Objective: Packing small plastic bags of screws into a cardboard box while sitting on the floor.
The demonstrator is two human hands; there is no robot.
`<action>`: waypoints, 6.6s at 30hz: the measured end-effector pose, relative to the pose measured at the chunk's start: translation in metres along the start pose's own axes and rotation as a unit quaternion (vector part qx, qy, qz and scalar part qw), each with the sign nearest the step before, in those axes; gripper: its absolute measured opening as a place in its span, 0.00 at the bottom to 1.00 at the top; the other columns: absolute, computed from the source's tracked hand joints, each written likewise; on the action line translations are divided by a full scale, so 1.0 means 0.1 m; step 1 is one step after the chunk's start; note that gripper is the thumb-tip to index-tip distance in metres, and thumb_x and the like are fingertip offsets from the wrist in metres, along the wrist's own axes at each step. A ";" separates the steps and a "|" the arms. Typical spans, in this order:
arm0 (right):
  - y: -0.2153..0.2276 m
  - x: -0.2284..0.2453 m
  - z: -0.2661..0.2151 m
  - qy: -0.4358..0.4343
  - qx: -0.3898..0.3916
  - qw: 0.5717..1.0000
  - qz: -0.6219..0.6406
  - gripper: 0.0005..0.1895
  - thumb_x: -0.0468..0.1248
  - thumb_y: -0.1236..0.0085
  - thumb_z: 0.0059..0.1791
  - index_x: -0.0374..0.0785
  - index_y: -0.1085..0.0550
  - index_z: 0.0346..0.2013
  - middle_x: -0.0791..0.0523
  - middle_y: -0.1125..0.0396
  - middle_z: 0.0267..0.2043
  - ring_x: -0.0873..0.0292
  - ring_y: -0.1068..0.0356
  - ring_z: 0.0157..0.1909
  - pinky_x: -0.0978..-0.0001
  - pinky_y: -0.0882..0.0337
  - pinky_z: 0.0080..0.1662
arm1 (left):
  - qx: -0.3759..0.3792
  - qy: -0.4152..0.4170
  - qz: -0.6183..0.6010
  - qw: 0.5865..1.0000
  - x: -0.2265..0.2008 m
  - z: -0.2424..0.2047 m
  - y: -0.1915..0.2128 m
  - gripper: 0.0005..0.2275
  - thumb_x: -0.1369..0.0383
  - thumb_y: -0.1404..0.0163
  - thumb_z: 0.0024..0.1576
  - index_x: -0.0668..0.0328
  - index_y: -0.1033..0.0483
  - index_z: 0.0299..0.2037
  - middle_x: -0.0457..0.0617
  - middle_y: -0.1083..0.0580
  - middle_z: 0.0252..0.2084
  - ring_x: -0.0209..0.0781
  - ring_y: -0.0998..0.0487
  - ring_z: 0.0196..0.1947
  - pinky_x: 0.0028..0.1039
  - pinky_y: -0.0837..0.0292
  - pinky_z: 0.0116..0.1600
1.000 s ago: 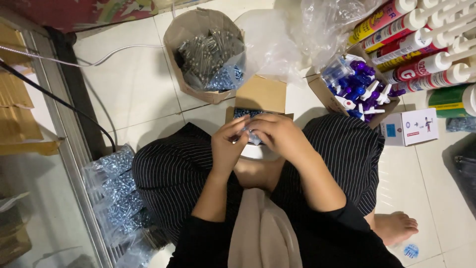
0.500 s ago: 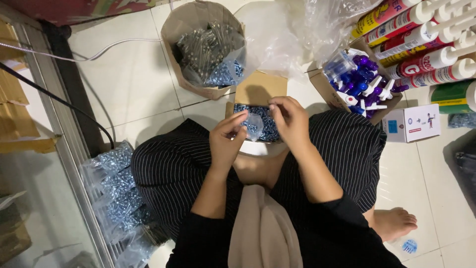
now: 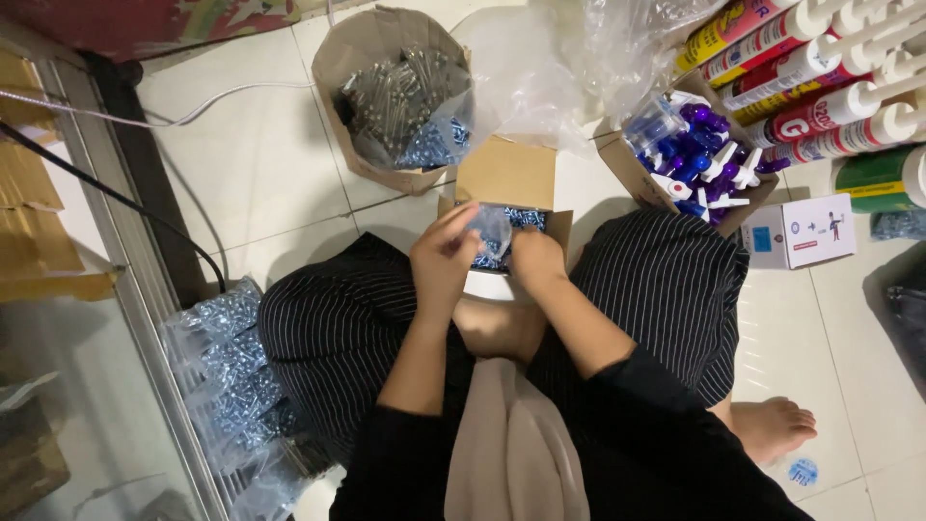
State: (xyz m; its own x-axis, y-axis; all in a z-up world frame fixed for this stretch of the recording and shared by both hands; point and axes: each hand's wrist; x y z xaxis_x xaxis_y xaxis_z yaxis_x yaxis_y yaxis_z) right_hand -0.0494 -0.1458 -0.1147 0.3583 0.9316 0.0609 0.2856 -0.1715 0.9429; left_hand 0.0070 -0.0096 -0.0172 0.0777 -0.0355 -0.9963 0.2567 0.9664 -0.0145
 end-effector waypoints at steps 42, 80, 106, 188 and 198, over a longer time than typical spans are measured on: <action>-0.25 0.01 0.05 0.069 -0.076 0.995 0.017 0.06 0.34 0.44 0.33 0.36 0.27 0.22 0.53 0.35 0.23 0.53 0.31 0.26 0.66 0.29 0.28 | -0.008 -0.046 -0.035 0.998 -0.21 -0.15 0.07 0.13 0.84 0.53 0.45 0.64 0.26 0.39 0.54 0.28 0.42 0.33 0.29 0.23 0.25 0.31 0.32; 0.70 0.23 -0.21 0.042 0.055 0.996 0.048 0.23 0.40 0.45 0.36 0.39 0.31 0.45 0.55 0.43 0.55 0.48 0.39 0.51 0.54 0.32 0.43 | 0.016 -0.045 0.000 0.999 -0.10 -0.09 0.06 0.12 0.84 0.52 0.44 0.64 0.25 0.36 0.54 0.27 0.39 0.37 0.26 0.24 0.24 0.29 0.31; 1.68 0.00 -0.48 0.081 -0.065 0.789 0.606 0.07 0.24 0.45 0.33 0.33 0.27 0.25 0.52 0.33 0.22 0.63 0.37 0.28 0.71 0.33 0.35 | 0.030 -0.038 -0.035 0.998 -0.10 -0.10 0.03 0.12 0.84 0.52 0.44 0.64 0.25 0.37 0.55 0.27 0.38 0.38 0.26 0.22 0.24 0.28 0.30; -0.43 -0.01 0.21 -0.031 -0.035 0.991 0.127 0.07 0.31 0.61 0.43 0.33 0.33 0.30 0.50 0.33 0.24 0.50 0.30 0.30 0.62 0.30 0.31 | 0.032 -0.089 0.041 0.995 0.05 -0.27 -0.03 0.10 0.79 0.49 0.45 0.61 0.24 0.37 0.53 0.26 0.38 0.41 0.25 0.33 0.28 0.31 0.36; 0.60 -0.29 -0.12 0.019 -0.136 0.846 0.515 0.11 0.30 0.43 0.29 0.39 0.27 0.25 0.53 0.33 0.22 0.55 0.33 0.31 0.65 0.34 0.39 | 0.021 -0.052 0.031 0.998 -0.04 -0.28 0.03 0.10 0.79 0.49 0.44 0.60 0.24 0.36 0.52 0.26 0.38 0.44 0.26 0.37 0.26 0.30 0.37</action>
State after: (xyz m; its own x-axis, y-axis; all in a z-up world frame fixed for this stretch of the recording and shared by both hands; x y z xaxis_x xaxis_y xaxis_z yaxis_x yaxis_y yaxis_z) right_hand -0.0533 -0.1793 -0.0559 0.2618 0.3431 0.9021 -0.3780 -0.8235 0.4230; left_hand -0.0193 0.0000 -0.0156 0.1937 -0.0035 -0.9811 0.2884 0.9560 0.0535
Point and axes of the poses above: each hand's wrist, its own z-axis towards the middle knuckle, its own y-axis out of the back of the hand, x = y × z
